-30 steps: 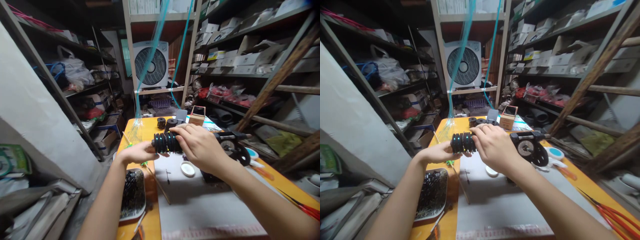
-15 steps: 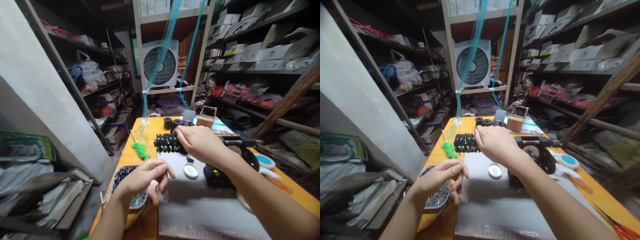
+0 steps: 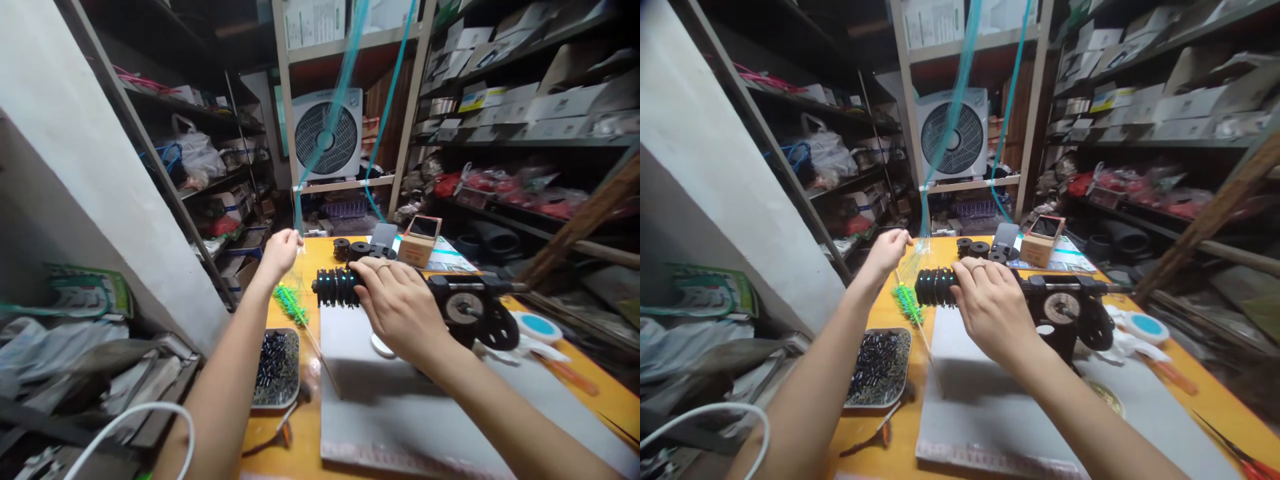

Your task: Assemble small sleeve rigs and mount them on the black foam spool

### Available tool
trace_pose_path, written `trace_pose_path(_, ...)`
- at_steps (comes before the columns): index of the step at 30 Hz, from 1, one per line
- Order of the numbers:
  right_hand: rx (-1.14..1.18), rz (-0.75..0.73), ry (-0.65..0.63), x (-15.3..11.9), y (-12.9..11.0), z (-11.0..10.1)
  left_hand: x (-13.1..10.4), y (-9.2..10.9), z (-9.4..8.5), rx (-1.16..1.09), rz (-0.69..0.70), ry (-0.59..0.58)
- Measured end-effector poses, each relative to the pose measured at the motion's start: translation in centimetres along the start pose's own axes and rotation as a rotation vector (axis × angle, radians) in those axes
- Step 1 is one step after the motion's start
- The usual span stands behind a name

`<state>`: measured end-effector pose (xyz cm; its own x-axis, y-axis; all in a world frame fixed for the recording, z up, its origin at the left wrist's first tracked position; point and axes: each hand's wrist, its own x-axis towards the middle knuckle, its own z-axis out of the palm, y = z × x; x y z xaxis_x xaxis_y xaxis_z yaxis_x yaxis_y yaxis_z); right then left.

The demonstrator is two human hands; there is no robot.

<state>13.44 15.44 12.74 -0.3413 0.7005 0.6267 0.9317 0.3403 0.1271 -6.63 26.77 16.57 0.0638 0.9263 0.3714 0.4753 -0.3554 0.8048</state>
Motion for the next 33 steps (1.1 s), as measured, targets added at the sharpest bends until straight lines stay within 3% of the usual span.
trace_pose_path(3, -0.013, -0.002, -0.026, 0.2, 0.1, -0.2, -0.8, -3.3, 0.8, 0.177, -0.122, -0.164)
trace_pose_path(6, -0.019, -0.008, -0.111, 1.4, 0.6, -0.9, -4.1, -5.0, 0.9, 0.268, -0.193, -0.340)
trace_pose_path(10, -0.047, -0.029, -0.267, 3.4, 1.5, -1.7, -9.5, -4.4, 0.5, 0.222, -0.202, -0.605)
trace_pose_path(13, -0.068, -0.120, -0.369, 4.7, 2.3, -1.8, -12.9, -3.0, 0.5, 0.054, -0.180, -0.846)
trace_pose_path(15, -0.066, -0.184, -0.417, 5.3, 2.8, -1.6, -14.4, -2.2, 1.0, -0.058, -0.168, -0.919)
trace_pose_path(22, -0.058, -0.239, -0.483, 6.0, 3.5, -1.1, -17.3, -1.3, 4.6, -0.197, -0.111, -0.753)
trace_pose_path(25, -0.059, -0.237, -0.480, 5.9, 3.4, -1.3, -17.8, -1.2, 5.2, -0.151, -0.057, -0.678)
trace_pose_path(31, -0.077, -0.229, -0.455, 5.7, 3.1, -1.7, -15.0, -0.7, 3.1, 0.123, 0.127, -0.027)
trace_pose_path(33, -0.085, -0.233, -0.447, 5.7, 3.0, -1.8, -13.3, 0.1, 2.0, 0.171, 0.258, 0.063)
